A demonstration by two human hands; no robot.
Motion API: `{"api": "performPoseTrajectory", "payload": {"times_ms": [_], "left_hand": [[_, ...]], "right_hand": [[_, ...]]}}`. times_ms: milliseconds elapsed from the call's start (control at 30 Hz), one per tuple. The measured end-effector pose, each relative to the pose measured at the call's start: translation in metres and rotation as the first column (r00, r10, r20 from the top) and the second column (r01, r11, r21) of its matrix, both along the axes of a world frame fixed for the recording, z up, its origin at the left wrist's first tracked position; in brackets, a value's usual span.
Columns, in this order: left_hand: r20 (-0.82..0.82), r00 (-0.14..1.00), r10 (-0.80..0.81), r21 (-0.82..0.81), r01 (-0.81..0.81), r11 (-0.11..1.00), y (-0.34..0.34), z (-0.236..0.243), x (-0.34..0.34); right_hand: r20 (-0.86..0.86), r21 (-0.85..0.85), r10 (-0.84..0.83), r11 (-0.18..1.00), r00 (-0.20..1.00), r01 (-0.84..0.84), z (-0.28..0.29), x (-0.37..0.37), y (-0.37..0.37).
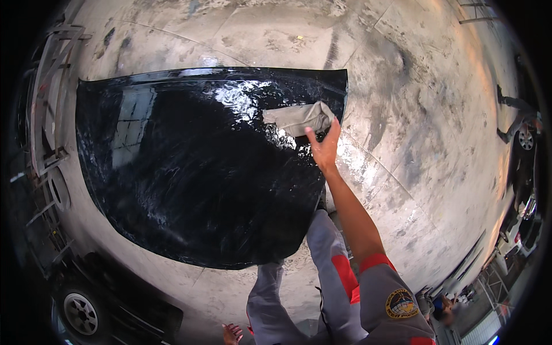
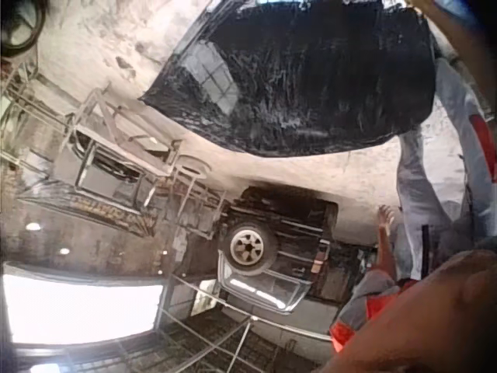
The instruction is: The person sands a black car panel with a sanding block and water, periodically dipping the block into a bucket of water and wiping the surface with a cloth.
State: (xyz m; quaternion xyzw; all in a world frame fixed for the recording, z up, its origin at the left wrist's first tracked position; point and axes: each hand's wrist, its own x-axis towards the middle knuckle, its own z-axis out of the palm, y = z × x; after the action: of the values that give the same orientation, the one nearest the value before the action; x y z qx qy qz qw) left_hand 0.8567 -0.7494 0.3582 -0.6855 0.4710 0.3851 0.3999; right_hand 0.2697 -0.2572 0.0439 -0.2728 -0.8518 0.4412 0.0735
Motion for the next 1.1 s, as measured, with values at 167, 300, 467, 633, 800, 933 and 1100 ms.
{"api": "performPoseTrajectory", "payload": {"times_ms": [167,300,467,633,800,933,1100], "left_hand": [[-0.259,0.915,-0.310,0.192,0.363,0.912,0.050,-0.051,-0.081],[0.021,0.992,-0.128,0.065,0.126,0.990,0.077,-0.086,-0.134],[0.125,0.985,-0.119,0.039,0.115,0.993,0.055,-0.095,-0.092],[-0.041,0.512,0.858,0.813,-0.482,0.326,0.011,-0.102,-0.002],[-0.009,0.672,0.740,0.535,-0.622,0.572,0.024,-0.104,0.016],[-0.015,0.976,0.217,0.299,-0.202,0.933,0.029,-0.097,-0.020],[0.105,0.982,-0.156,0.067,0.149,0.987,0.079,-0.088,-0.079]], "right_hand": [[0.420,0.352,0.111,0.895,0.901,-0.274,-0.033,-0.063,-0.035],[0.202,0.520,0.231,0.798,0.952,-0.305,-0.083,-0.112,0.009],[-0.097,0.501,0.094,0.865,0.991,-0.033,-0.128,-0.147,0.130],[-0.189,0.746,0.090,0.661,0.978,0.083,-0.120,-0.156,0.065],[-0.131,0.454,0.488,0.804,0.863,-0.385,-0.081,-0.165,-0.103],[-0.080,0.399,0.563,0.774,0.822,-0.492,-0.071,-0.168,-0.114],[-0.003,0.387,0.752,0.608,0.659,-0.693,-0.073,-0.154,-0.006]]}}
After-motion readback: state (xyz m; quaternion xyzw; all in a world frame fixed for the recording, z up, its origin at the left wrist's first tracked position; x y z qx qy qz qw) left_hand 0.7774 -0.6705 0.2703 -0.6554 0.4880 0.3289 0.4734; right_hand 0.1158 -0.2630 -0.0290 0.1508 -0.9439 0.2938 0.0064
